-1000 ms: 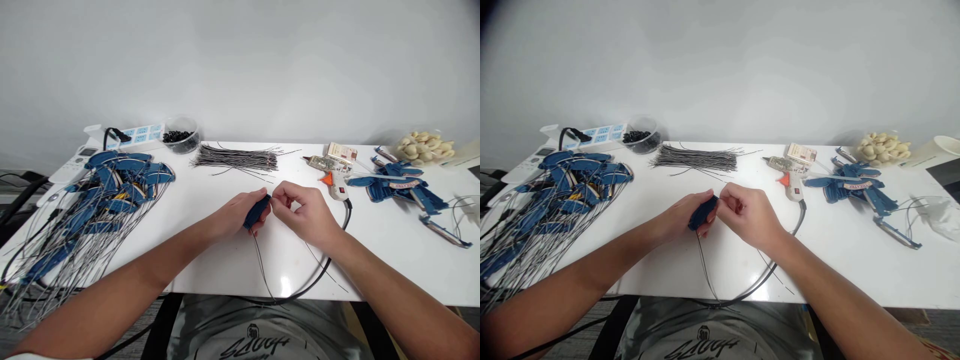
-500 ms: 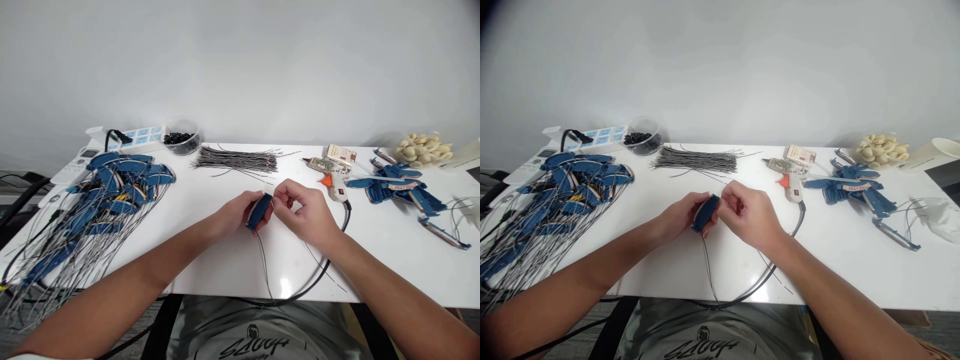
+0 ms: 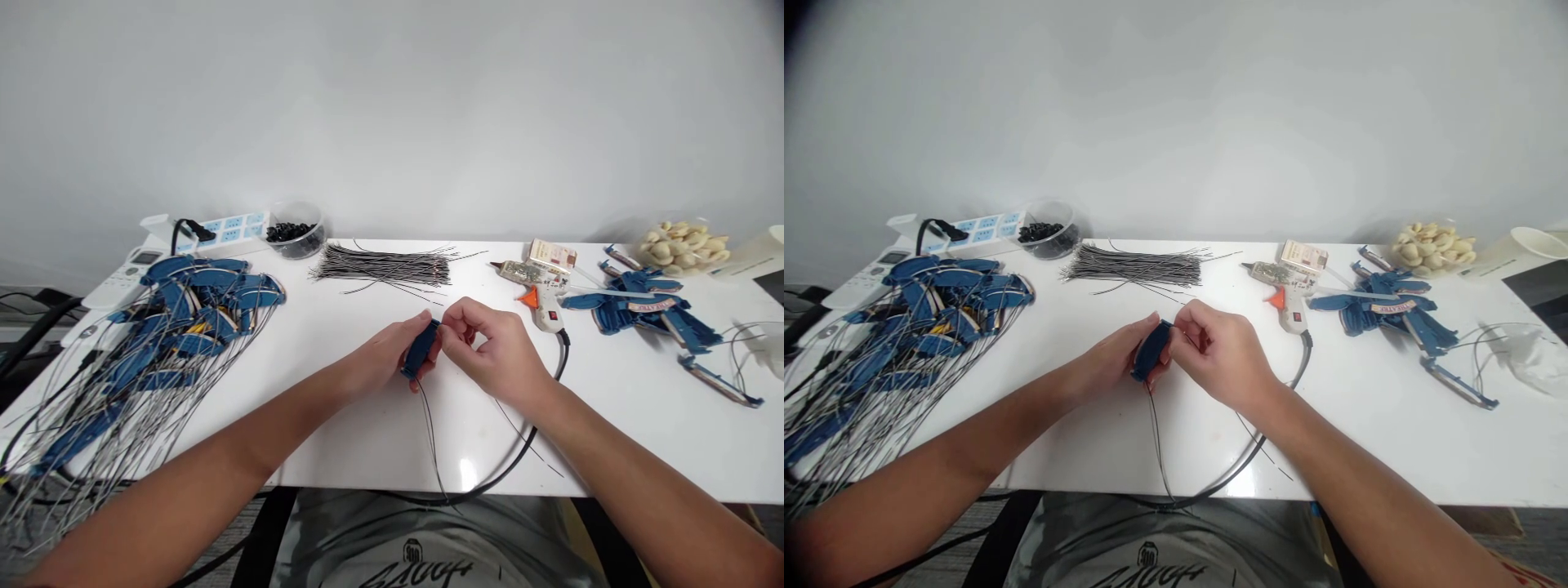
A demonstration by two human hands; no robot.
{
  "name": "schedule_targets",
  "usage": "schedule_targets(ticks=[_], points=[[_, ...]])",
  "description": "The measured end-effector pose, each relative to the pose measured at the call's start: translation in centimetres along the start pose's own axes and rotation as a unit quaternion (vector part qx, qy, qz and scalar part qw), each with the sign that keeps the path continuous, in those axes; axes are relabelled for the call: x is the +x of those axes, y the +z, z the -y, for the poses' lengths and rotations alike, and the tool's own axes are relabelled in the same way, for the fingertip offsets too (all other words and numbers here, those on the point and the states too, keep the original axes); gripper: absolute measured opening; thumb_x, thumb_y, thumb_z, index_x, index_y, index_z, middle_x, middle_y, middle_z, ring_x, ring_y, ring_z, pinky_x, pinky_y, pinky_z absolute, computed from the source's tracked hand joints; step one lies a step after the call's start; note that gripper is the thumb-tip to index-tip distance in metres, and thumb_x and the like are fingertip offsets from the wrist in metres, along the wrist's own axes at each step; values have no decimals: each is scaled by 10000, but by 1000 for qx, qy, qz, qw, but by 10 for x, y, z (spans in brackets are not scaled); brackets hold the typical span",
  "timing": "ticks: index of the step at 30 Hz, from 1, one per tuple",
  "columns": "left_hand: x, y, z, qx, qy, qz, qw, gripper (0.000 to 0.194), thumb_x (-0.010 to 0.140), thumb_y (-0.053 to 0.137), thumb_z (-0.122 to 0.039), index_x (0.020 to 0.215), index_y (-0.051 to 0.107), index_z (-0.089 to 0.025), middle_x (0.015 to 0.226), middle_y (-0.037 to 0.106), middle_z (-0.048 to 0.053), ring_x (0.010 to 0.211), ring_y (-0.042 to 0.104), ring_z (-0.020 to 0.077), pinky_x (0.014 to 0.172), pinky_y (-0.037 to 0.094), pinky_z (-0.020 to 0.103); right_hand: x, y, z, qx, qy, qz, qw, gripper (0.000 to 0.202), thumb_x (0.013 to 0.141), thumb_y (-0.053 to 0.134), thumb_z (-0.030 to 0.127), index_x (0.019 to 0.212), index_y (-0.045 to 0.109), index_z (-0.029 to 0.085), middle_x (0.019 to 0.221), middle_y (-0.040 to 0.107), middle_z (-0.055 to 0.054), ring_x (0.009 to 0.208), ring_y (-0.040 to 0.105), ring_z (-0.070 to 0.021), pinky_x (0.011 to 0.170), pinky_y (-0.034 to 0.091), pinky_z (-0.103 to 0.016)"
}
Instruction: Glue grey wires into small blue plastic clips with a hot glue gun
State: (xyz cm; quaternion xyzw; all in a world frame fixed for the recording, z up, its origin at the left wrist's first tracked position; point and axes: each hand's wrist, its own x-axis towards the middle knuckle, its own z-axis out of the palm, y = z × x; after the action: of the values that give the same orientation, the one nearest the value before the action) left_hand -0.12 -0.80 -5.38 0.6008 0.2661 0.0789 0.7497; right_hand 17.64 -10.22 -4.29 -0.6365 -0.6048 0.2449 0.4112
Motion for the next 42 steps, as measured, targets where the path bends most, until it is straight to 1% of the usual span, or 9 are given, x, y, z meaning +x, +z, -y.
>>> schedule_targets(ticks=[19, 23, 26, 28, 31, 33, 35, 38, 42], points=[[1, -2, 2, -1, -13, 3, 1000, 569, 1046, 416, -629, 777, 591, -160, 714, 576, 17, 611, 567, 141, 642, 521, 286, 0, 1, 0, -14, -5, 11, 1000, 69, 864, 615, 172, 810, 591, 209, 668, 548, 53, 606, 508, -107, 569, 395, -271], [2, -2, 1, -34, -11, 6, 999, 559, 1058, 374, -603, 809, 606, -159, 692, 570, 23, 617, 560, 154, 632, 539, 292, 0, 1, -1, -23, 0, 11, 1000, 80, 885, 619, 185, 817, 588, 213, 670, 559, 53, 608, 521, -111, 564, 393, -277], [2, -1, 0, -49, 9, -5, 999, 522, 1063, 378, -557, 821, 612, -158, 677, 555, 20, 610, 542, 150, 613, 538, 275, 1, 2, -2, -19, -10, -26, 999, 36, 905, 645, 206, 922, 616, 219, 768, 598, 37, 672, 546, -122, 596, 429, -277], [2, 0, 0, -36, 34, -31, 998, 514, 1066, 398, -560, 838, 619, -156, 681, 553, 19, 615, 536, 143, 598, 526, 255, 2, 2, -2, -16, -48, -74, 996, 107, 915, 666, 212, 1015, 629, 217, 895, 621, 7, 766, 562, -133, 659, 462, -280], [3, 1, 0, -37, 66, -77, 994, 517, 1066, 402, -595, 915, 638, -160, 707, 565, 24, 636, 542, 151, 582, 522, 251, 2, 0, 1, -19, -116, -117, 986, 49, 943, 668, 220, 972, 632, 203, 898, 594, -8, 803, 535, -140, 703, 446, -290], [3, 0, 1, -49, 84, -103, 990, 519, 1070, 389, -610, 983, 648, -168, 741, 580, 28, 652, 550, 155, 586, 528, 257, 1, -1, 3, -25, -135, -88, 987, 124, 973, 652, 249, 867, 619, 195, 776, 561, 14, 730, 502, -130, 684, 413, -293], [3, -1, 1, -61, 104, -125, 985, 499, 1076, 392, -606, 1045, 648, -178, 789, 596, 29, 661, 557, 150, 594, 528, 258, 0, -1, 4, -45, -128, -28, 990, 241, 995, 651, 321, 794, 622, 192, 677, 537, 31, 655, 473, -120, 658, 383, -299], [2, -2, 1, -72, 129, -153, 977, 453, 1073, 438, -600, 1092, 643, -195, 876, 615, 29, 695, 578, 137, 619, 527, 250, -2, 1, 4, -87, -95, 50, 990, 301, 982, 681, 448, 809, 700, 203, 648, 565, 36, 616, 468, -116, 639, 359, -303], [1, -1, 1, -73, 148, -152, 975, 433, 1074, 453, -602, 1117, 632, -210, 935, 610, 27, 716, 586, 129, 620, 533, 249, -3, 2, 6, -32, -48, 102, 993, 210, 1001, 635, 346, 882, 756, 223, 695, 611, 43, 599, 469, -92, 584, 350, -268]])
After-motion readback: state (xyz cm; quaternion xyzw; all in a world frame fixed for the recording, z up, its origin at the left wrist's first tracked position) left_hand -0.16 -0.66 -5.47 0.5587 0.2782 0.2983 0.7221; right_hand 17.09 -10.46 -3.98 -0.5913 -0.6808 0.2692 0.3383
